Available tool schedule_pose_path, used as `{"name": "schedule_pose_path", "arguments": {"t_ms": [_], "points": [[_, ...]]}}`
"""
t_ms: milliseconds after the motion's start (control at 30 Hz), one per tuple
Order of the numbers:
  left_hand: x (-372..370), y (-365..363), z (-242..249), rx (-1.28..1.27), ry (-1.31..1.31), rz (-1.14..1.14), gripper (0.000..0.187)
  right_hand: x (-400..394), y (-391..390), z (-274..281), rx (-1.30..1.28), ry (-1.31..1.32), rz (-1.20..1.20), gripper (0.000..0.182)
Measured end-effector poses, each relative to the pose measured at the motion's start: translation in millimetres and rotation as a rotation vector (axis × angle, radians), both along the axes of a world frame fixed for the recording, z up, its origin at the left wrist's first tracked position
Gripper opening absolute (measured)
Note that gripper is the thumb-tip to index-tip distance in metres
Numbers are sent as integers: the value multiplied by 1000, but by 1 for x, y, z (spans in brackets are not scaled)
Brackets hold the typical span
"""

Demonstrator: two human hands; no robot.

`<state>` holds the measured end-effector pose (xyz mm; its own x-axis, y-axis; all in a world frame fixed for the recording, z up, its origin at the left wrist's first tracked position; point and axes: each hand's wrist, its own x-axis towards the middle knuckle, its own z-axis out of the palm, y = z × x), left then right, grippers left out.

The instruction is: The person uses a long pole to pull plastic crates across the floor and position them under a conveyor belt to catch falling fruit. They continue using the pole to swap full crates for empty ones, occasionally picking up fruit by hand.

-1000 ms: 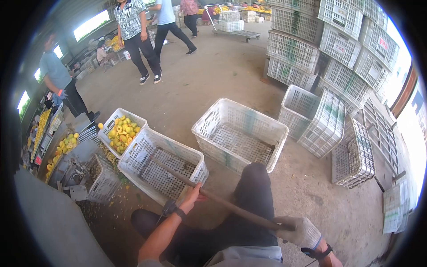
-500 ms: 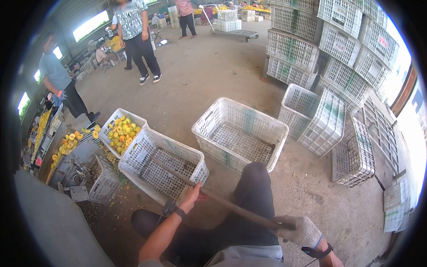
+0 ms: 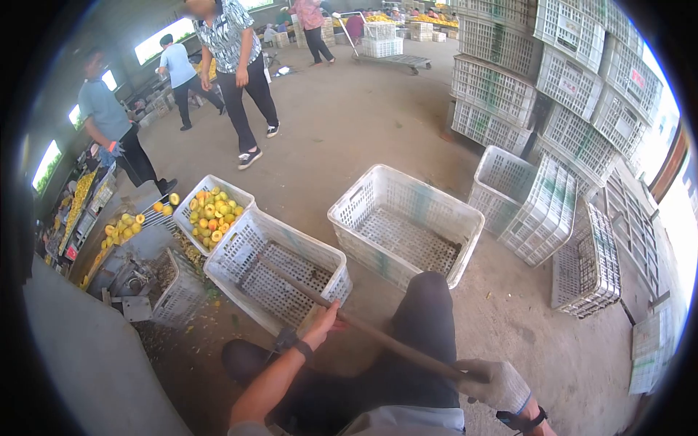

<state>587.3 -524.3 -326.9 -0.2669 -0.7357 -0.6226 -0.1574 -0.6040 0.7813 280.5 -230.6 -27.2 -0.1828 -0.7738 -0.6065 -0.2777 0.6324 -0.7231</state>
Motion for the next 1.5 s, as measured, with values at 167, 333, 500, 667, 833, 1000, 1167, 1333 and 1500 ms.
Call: {"name": "schedule_pose_path", "arguments": {"t_ms": [167, 333, 500, 667, 833, 1000, 1167, 1333, 1500], "points": [[-2, 4, 9, -15, -14, 22, 68, 2, -3, 9, 0, 24, 54, 47], [-4, 8, 14, -77, -18, 8, 66, 1, 1, 1, -41, 26, 38, 47], [-3, 15, 39, -118, -75, -19, 66, 20, -6, 13, -33, 79, 13, 48], [-2, 15, 23, -182, -112, -18, 71, 21, -6, 7, -29, 106, 46, 49], [-3, 12, 9, -140, -74, -18, 74, 20, -4, 2, -29, 113, 32, 49], [6, 9, -15, -349, -201, -54, 81, 19, -4, 3, -34, 88, 28, 48], [30, -1, -26, -620, -693, -272, 73, 21, -4, 3, -40, 95, 34, 48], [48, 14, 7, -731, -919, -268, 36, 24, -6, 7, -23, 108, 22, 49], [58, 28, 8, -1082, -1028, -196, 17, 21, -5, 3, -21, 104, 25, 50]]}}
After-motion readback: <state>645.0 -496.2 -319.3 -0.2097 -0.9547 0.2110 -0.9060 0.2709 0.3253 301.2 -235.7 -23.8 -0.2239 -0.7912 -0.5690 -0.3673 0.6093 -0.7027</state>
